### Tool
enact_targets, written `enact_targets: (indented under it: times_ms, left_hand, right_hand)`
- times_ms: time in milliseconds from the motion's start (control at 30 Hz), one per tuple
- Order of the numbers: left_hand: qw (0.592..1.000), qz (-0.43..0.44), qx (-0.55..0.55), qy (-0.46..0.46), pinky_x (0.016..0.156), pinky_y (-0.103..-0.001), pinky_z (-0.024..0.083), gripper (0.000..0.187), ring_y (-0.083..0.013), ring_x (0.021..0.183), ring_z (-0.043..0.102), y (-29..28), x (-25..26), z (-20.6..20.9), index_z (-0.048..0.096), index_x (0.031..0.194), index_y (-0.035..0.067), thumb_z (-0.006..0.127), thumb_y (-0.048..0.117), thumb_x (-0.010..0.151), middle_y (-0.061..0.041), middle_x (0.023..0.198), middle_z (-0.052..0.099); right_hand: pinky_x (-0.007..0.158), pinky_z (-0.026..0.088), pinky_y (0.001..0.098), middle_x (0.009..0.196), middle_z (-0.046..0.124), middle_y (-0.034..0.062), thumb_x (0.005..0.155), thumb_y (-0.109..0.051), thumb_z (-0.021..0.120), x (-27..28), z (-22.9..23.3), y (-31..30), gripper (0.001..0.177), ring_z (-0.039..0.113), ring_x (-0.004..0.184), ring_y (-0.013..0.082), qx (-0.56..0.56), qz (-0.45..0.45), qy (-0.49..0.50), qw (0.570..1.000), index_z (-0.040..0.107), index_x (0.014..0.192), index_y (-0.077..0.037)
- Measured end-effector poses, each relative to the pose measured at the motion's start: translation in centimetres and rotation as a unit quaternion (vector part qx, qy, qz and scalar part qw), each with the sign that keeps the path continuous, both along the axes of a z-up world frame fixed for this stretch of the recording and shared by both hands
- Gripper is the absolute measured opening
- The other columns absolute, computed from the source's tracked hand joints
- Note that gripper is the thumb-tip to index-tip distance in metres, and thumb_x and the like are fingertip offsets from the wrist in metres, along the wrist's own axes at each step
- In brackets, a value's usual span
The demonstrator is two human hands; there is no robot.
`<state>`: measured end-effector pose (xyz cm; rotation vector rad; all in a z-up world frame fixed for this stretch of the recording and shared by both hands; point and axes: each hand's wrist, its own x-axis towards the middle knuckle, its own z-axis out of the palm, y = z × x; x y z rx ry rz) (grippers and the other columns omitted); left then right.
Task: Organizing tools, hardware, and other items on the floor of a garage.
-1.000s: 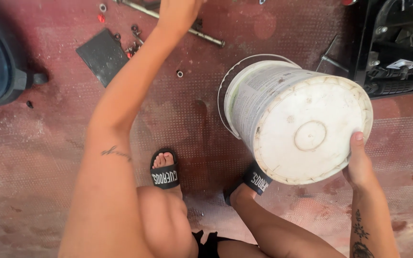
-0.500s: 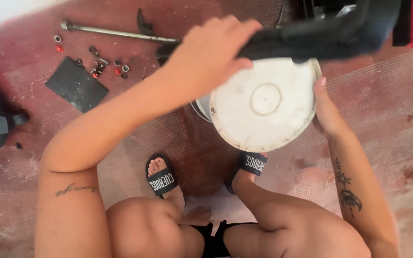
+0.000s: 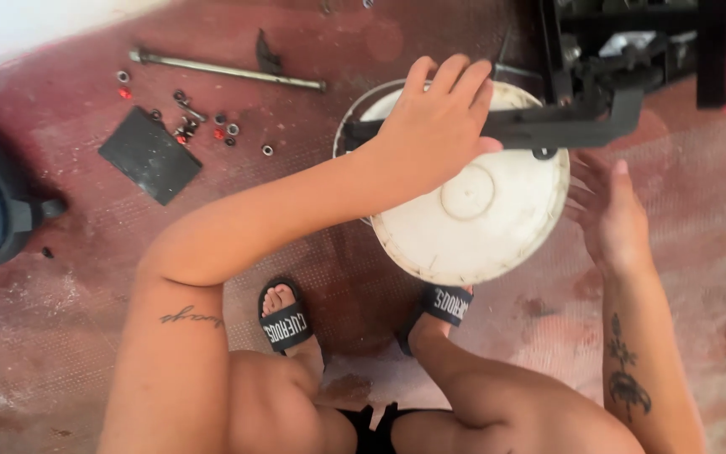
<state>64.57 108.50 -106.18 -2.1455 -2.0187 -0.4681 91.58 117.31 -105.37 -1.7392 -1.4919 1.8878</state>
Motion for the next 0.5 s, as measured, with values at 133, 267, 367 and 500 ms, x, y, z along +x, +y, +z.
enact_targets:
  times_ms: [133, 267, 367, 500]
  left_hand:
    - [0.869, -0.093, -0.357, -0.330, 0.082, -0.059, 0.047, 0.069, -0.0335, 0.107, 0.061, 1.8, -5.8, 6.6, 0.055, 0.129, 0.011, 0.026, 0.061, 0.091, -0.010, 0.129, 0.059]
    - [0.812, -0.205, -0.187, -0.513, 0.083, -0.034, 0.045, 0.041, -0.0102, 0.087, 0.050, 3.3, -12.9, 1.1, 0.047, 0.089, 0.011, 0.027, 0.042, 0.104, 0.003, 0.091, 0.053]
    - [0.788, 0.240, -0.288, -0.489, 0.063, -0.029, 0.037, 0.018, -0.0029, 0.066, 0.053, 3.5, -16.9, -9.9, 0.057, 0.077, 0.028, 0.046, 0.038, 0.087, 0.015, 0.068, 0.060]
    - [0.918, 0.213, -0.131, -0.307, 0.067, -0.055, 0.048, 0.024, -0.0446, 0.086, 0.062, 4.8, -18.2, -23.1, 0.064, 0.111, 0.013, 0.066, 0.019, 0.088, -0.018, 0.106, 0.063]
  right_hand:
    - [0.092, 0.049, 0.0451, 0.137, 0.051, 0.0207, 0.101, -0.044, 0.019, -3.1, 3.4, -0.8, 0.065, 0.054, 0.121, 0.0352, 0.143, 0.059, -0.074, 0.985, 0.037, 0.143, 0.001]
    - [0.093, 0.050, 0.0469, 0.138, 0.049, 0.0226, 0.105, -0.046, 0.022, -3.6, 4.2, -0.8, 0.065, 0.053, 0.121, 0.0369, 0.202, 0.103, -0.103, 0.968, 0.042, 0.140, 0.004]
    - [0.090, 0.051, 0.0437, 0.138, 0.048, 0.0228, 0.110, -0.041, 0.025, -2.2, 2.9, -0.5, 0.059, 0.056, 0.117, 0.0351, 0.240, 0.098, -0.112, 0.959, 0.044, 0.139, 0.007]
    - [0.097, 0.054, 0.0457, 0.122, 0.052, 0.0206, 0.119, -0.029, 0.029, 0.7, 0.0, 0.6, 0.044, 0.055, 0.117, 0.0305, 0.301, 0.110, -0.089, 0.943, 0.050, 0.128, 0.009]
